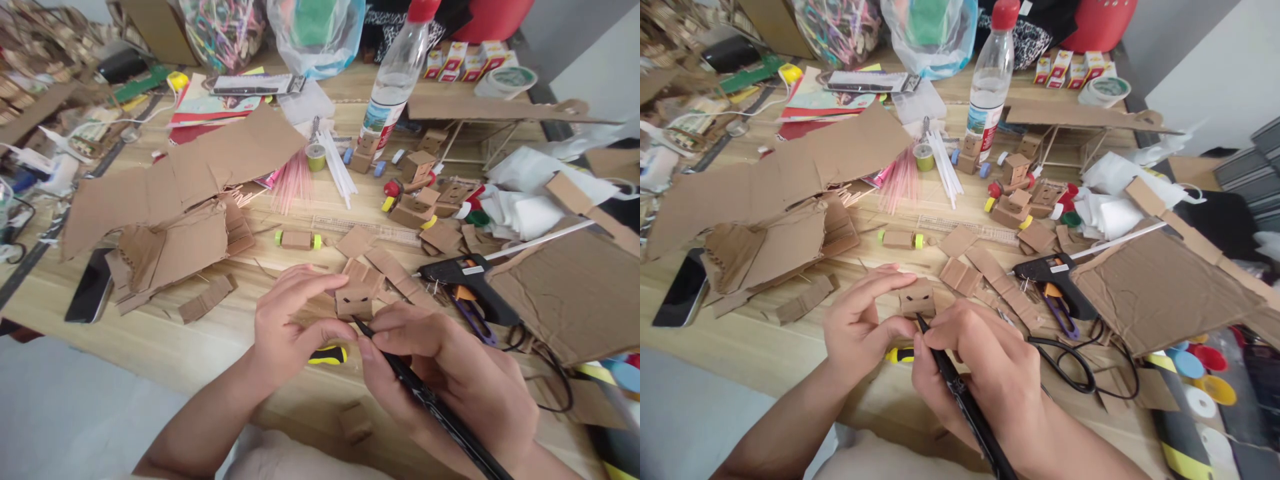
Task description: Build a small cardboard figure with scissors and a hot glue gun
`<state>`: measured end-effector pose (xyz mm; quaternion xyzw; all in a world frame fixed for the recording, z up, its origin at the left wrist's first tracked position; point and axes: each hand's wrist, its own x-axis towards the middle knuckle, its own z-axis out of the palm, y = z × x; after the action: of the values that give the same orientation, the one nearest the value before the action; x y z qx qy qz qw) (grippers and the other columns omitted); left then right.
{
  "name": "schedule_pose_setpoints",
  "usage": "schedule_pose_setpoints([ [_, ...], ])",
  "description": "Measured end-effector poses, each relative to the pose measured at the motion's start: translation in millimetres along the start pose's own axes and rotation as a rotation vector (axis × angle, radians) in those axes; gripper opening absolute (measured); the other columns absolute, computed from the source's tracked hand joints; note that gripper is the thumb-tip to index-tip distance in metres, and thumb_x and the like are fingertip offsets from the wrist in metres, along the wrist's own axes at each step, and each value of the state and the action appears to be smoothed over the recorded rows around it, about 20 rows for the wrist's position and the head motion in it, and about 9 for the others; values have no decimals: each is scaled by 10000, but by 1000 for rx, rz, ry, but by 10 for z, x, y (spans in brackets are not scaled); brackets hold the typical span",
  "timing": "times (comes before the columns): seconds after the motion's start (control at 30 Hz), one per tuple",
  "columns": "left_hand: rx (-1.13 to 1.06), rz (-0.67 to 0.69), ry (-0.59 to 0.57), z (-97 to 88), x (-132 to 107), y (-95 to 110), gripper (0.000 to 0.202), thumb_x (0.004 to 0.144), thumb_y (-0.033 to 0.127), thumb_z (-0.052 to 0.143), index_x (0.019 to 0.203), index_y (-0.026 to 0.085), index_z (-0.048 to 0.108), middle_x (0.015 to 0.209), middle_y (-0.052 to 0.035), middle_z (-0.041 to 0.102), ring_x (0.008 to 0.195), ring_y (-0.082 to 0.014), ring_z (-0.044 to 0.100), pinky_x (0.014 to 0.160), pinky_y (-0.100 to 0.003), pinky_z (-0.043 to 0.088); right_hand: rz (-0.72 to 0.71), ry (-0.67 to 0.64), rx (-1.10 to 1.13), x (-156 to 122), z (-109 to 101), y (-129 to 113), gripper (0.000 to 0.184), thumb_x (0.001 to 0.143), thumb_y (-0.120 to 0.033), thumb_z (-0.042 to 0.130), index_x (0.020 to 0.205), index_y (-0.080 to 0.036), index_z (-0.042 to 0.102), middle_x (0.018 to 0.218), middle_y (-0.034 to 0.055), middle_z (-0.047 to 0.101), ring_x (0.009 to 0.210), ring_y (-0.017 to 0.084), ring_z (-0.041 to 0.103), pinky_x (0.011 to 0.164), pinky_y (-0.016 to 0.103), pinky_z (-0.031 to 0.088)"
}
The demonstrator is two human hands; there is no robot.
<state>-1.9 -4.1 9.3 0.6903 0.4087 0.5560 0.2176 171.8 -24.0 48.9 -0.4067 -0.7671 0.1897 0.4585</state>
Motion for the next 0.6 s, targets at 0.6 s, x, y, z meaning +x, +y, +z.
schedule_pose_setpoints([
  [0.6, 12, 1, -5, -7, 13, 7, 300, 880, 421, 800, 1147, 283, 788, 873, -23, 835, 824, -210, 789, 921, -379, 637, -25, 5, -37, 19, -19, 0, 247, 897, -58, 630, 850, -266, 504, 648, -56, 671, 491, 111, 672, 360, 185, 436],
])
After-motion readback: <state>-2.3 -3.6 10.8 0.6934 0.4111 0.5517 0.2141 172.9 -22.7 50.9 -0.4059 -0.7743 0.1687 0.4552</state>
